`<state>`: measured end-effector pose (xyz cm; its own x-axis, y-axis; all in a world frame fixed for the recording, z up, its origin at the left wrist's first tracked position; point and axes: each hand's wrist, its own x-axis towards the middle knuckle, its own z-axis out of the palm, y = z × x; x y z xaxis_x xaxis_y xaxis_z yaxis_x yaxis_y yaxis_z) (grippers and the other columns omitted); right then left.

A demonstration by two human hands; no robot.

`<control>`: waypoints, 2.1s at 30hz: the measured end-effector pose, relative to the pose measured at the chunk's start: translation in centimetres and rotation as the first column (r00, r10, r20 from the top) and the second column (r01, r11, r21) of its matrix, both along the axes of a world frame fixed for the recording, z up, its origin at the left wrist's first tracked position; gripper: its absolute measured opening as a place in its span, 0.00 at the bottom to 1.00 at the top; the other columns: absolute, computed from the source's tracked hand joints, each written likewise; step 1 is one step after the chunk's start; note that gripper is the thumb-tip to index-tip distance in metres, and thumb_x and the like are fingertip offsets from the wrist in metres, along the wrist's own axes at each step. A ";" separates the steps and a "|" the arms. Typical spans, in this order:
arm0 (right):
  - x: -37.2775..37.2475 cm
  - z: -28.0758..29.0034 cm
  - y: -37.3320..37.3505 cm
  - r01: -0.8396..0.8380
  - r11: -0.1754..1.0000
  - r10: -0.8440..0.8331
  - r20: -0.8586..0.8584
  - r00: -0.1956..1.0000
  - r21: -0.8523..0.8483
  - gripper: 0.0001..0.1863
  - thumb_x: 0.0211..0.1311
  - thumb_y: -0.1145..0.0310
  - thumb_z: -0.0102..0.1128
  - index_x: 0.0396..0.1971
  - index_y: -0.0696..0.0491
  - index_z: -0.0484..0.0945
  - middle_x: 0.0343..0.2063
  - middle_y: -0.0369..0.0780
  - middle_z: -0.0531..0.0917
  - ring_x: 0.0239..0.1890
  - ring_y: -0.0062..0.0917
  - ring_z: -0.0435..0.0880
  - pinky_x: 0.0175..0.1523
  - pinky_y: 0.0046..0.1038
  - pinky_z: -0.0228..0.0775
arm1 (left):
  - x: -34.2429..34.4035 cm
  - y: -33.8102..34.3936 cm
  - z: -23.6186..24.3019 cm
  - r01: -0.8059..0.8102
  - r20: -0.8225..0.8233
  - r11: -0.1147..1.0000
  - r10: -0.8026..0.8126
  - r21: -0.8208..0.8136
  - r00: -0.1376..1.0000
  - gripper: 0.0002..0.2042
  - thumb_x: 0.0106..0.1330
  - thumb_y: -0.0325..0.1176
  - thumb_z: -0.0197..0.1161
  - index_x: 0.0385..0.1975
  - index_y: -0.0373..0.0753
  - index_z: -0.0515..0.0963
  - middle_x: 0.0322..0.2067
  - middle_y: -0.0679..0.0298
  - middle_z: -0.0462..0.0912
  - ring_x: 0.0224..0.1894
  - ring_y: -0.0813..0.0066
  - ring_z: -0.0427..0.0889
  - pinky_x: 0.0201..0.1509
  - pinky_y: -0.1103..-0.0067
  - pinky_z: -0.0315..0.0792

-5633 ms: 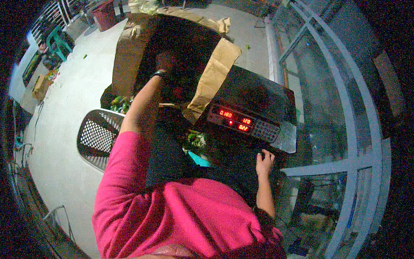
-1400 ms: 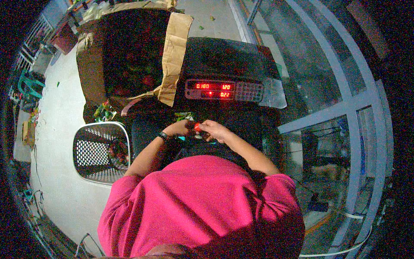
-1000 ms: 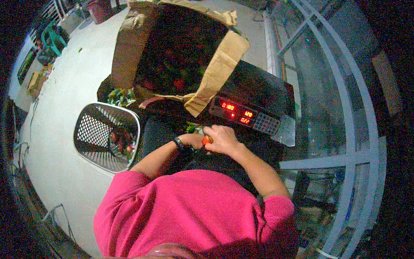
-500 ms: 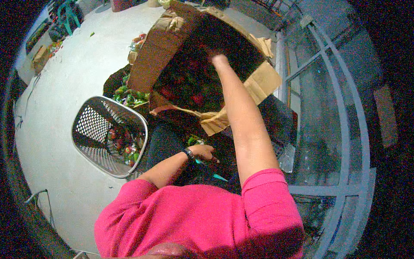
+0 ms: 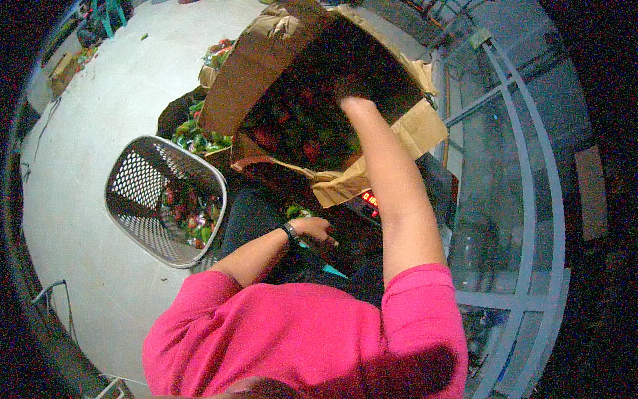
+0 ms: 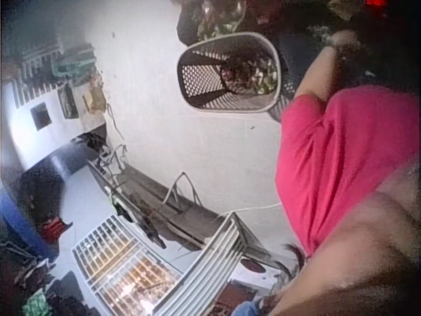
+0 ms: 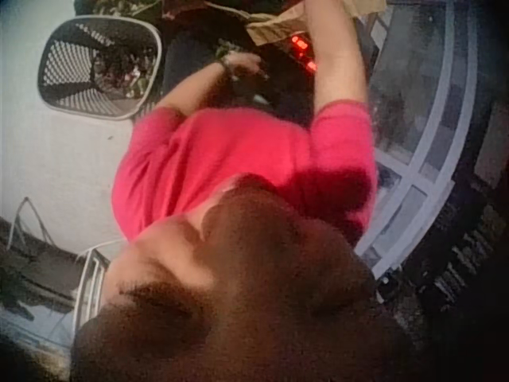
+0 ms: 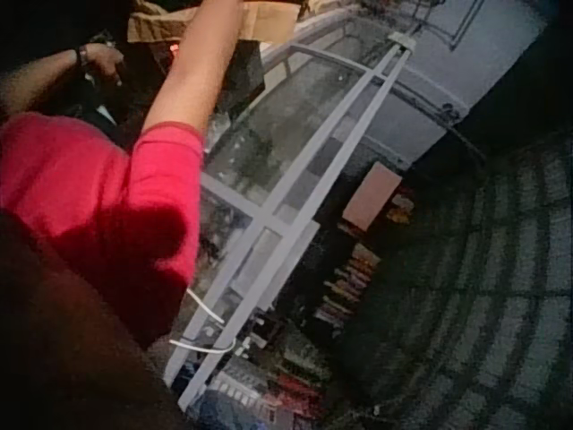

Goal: The person sits on the floor and weighs red and green bell peppers from a cardboard box using a digital scale. They place the peppers into a plastic bag, tie it shut, and place the bag on the scale to record the weight.

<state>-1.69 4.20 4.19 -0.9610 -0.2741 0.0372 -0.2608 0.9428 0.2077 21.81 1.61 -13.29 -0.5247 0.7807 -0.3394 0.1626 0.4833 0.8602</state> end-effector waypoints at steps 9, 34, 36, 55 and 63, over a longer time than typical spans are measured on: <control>0.9 -2.0 -0.4 -0.150 0.989 0.149 0.123 0.981 -0.006 0.18 0.52 0.59 0.48 0.41 0.50 0.72 0.42 0.47 0.73 0.44 0.40 0.70 0.48 0.33 0.64 | 0.2 0.3 0.5 0.013 -0.005 0.999 -0.013 0.043 1.000 0.20 0.47 0.46 0.57 0.23 0.30 0.74 0.18 0.58 0.76 0.19 0.68 0.73 0.22 0.73 0.65; 3.0 -2.6 -5.7 -0.204 0.764 0.333 0.103 0.937 -0.612 0.19 0.47 0.63 0.56 0.42 0.46 0.72 0.40 0.41 0.76 0.42 0.35 0.73 0.45 0.30 0.66 | -0.6 0.3 -0.5 0.014 -0.020 1.000 -0.015 -0.016 1.000 0.24 0.48 0.52 0.57 0.27 0.30 0.75 0.21 0.55 0.76 0.24 0.65 0.73 0.26 0.72 0.64; 4.8 -2.2 -6.2 -0.293 0.651 0.272 -0.146 0.951 -0.700 0.19 0.48 0.61 0.55 0.43 0.47 0.72 0.39 0.42 0.76 0.42 0.36 0.73 0.44 0.31 0.66 | -0.4 0.0 0.0 0.005 -0.019 1.000 -0.005 0.003 1.000 0.24 0.48 0.51 0.58 0.27 0.30 0.74 0.20 0.56 0.76 0.23 0.66 0.73 0.25 0.72 0.65; 20.4 1.2 3.3 -0.338 0.416 0.707 0.067 0.704 -0.844 0.18 0.39 0.69 0.60 0.36 0.51 0.74 0.30 0.40 0.74 0.39 0.29 0.72 0.41 0.31 0.67 | -0.4 0.2 -0.6 -0.012 0.062 1.000 0.012 -0.008 0.998 0.26 0.48 0.49 0.58 0.38 0.31 0.72 0.27 0.57 0.77 0.28 0.70 0.74 0.30 0.76 0.68; 21.2 -3.9 23.7 0.281 0.505 -0.010 0.320 0.947 -0.816 0.11 0.47 0.73 0.55 0.34 0.57 0.76 0.27 0.36 0.79 0.30 0.18 0.75 0.39 0.19 0.65 | -0.4 1.1 -2.6 -0.001 0.056 0.999 0.004 -0.050 0.998 0.25 0.48 0.53 0.57 0.35 0.35 0.74 0.28 0.53 0.77 0.32 0.62 0.75 0.35 0.74 0.67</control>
<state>19.56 27.92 0.31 -0.9931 -0.0965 -0.0663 -0.0136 0.6576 -0.7532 21.38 2.74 -15.87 -0.5057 0.7608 -0.4068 0.1136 0.5261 0.8428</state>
